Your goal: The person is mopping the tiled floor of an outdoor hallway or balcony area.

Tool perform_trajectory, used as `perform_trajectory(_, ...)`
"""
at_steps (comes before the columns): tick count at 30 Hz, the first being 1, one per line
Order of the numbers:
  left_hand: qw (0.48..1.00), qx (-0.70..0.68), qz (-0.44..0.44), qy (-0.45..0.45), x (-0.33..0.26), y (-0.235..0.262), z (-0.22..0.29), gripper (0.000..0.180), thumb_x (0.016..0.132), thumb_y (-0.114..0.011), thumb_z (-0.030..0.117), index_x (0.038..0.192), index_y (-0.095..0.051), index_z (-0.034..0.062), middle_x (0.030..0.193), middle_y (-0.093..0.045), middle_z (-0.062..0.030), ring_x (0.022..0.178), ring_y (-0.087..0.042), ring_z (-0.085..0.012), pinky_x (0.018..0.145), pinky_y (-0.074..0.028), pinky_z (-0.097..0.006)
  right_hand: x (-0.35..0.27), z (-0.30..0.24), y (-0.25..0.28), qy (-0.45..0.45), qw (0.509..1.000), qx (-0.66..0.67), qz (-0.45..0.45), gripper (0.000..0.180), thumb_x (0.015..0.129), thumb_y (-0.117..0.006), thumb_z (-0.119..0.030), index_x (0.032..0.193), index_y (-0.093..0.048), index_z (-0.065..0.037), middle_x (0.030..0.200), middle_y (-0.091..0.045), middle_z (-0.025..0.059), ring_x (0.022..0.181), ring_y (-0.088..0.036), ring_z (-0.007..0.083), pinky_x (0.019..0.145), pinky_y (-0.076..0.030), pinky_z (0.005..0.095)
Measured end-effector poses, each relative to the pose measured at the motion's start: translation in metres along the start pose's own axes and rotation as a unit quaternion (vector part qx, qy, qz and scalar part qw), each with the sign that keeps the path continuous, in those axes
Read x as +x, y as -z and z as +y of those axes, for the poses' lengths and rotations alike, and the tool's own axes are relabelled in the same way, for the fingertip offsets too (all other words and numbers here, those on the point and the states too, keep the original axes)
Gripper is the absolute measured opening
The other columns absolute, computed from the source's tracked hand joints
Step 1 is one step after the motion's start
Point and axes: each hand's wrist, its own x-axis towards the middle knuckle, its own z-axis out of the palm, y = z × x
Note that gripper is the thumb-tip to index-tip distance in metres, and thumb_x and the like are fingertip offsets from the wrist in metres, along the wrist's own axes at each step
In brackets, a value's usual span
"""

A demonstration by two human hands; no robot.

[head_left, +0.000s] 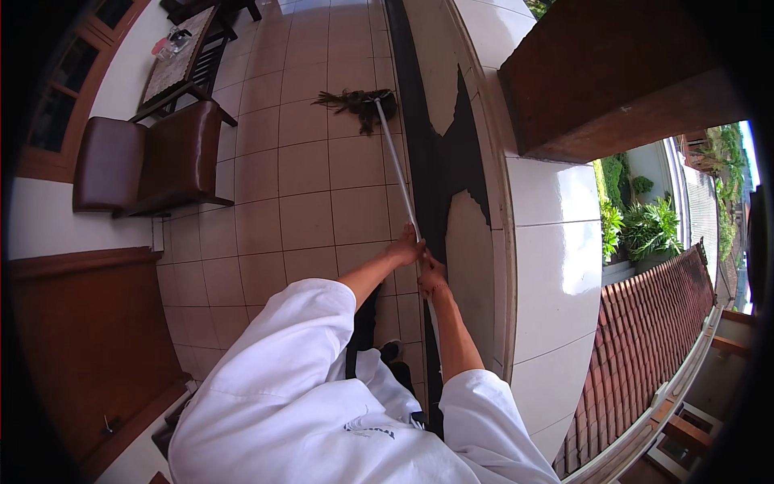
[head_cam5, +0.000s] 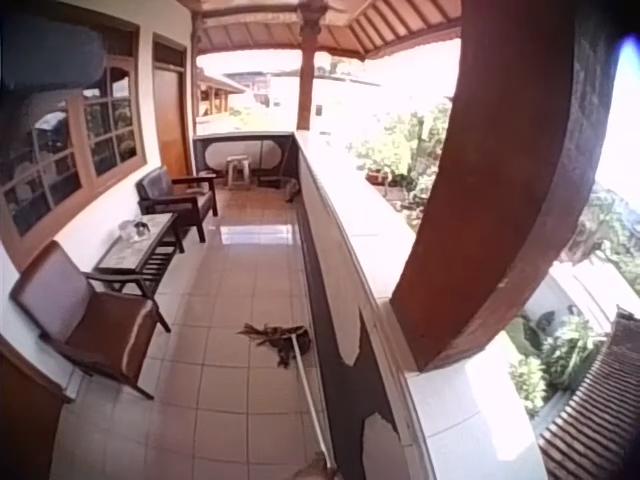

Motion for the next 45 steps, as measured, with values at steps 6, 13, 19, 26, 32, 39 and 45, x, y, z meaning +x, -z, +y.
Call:
perform_trajectory(6, 0.987, 0.071, -0.133, 0.058, -0.071, -0.066, 0.033, 0.075, 0.092, -0.028, 0.044, 0.136, 0.000, -0.0095, 0.144, -0.002, -0.0248, 0.135, -0.011, -0.0319, 0.109, -0.018, -0.035, -0.061, 0.096, 0.035, 0.036, 0.998, -0.041, 0.028, 0.046, 0.091, -0.040, -0.045, 0.132, -0.042, -0.024, 0.051, -0.042, 0.0029, 0.035, -0.037, 0.0109, 0.033, -0.030, 0.0287)
perform_trajectory(13, 0.902, 0.245, -0.353, -0.024, -0.194, -0.175, 0.041, 0.056, 0.089, -0.034, 0.041, 0.121, -0.049, -0.0021, 0.132, -0.037, -0.0249, 0.126, -0.028, -0.0430, 0.104, -0.023, -0.049, -0.169, 0.257, 0.043, 0.046, 0.994, -0.080, 0.051, 0.042, 0.093, -0.041, -0.037, 0.132, -0.042, -0.024, 0.054, -0.049, 0.0035, 0.039, -0.045, 0.0098, 0.034, -0.036, 0.0281)
perform_trajectory(19, 0.802, 0.205, -0.540, -0.149, -0.302, -0.265, 0.087, 0.061, 0.087, -0.034, 0.048, 0.112, -0.056, -0.0031, 0.120, -0.051, -0.0233, 0.115, -0.045, -0.0369, 0.097, -0.034, -0.042, -0.310, 0.391, 0.081, -0.034, 0.988, -0.144, 0.033, 0.045, 0.092, -0.041, -0.032, 0.128, -0.045, -0.006, 0.102, -0.062, 0.0182, 0.097, -0.060, 0.0235, 0.085, -0.043, 0.0292)
perform_trajectory(26, 0.665, 0.279, -0.652, -0.233, -0.350, -0.338, 0.083, 0.065, 0.089, -0.031, 0.050, 0.115, -0.052, -0.0067, 0.121, -0.050, -0.0228, 0.115, -0.044, -0.0363, 0.097, -0.034, -0.043, -0.411, 0.465, 0.095, -0.067, 0.995, -0.054, 0.055, 0.044, 0.092, -0.043, -0.031, 0.127, -0.045, -0.004, 0.103, -0.062, 0.0170, 0.096, -0.060, 0.0213, 0.084, -0.043, 0.0280)
perform_trajectory(32, 0.673, 0.297, -0.656, -0.169, -0.355, -0.309, 0.078, 0.061, 0.090, -0.028, 0.044, 0.120, -0.048, -0.0060, 0.127, -0.045, -0.0218, 0.121, -0.040, -0.0346, 0.100, -0.031, -0.043, -0.470, 0.512, 0.090, -0.086, 0.994, 0.003, 0.066, 0.044, 0.092, -0.044, -0.029, 0.126, -0.045, -0.001, 0.103, -0.063, 0.0158, 0.095, -0.059, 0.0191, 0.084, -0.043, 0.0269)
perform_trajectory(39, 0.802, 0.133, -0.553, -0.184, -0.328, -0.281, 0.028, 0.070, 0.090, -0.024, 0.050, 0.131, -0.031, -0.0063, 0.138, -0.024, -0.0276, 0.129, -0.027, -0.0368, 0.106, -0.025, -0.040, -0.400, 0.476, 0.088, -0.032, 0.995, -0.042, 0.080, 0.042, 0.091, -0.047, -0.032, 0.126, -0.049, -0.009, 0.064, -0.053, 0.0013, 0.054, -0.048, 0.0066, 0.051, -0.041, 0.0237)
perform_trajectory(45, 0.991, 0.020, -0.129, 0.036, -0.277, -0.254, -0.002, 0.065, 0.090, -0.036, 0.040, 0.139, -0.016, 0.0015, 0.146, -0.006, -0.0182, 0.135, -0.003, -0.0348, 0.108, -0.018, -0.047, -0.286, 0.351, 0.047, -0.077, 0.996, 0.022, 0.041, 0.044, 0.092, -0.042, -0.041, 0.132, -0.043, -0.023, 0.052, -0.040, -0.0017, 0.036, -0.033, 0.0071, 0.032, -0.030, 0.0242)
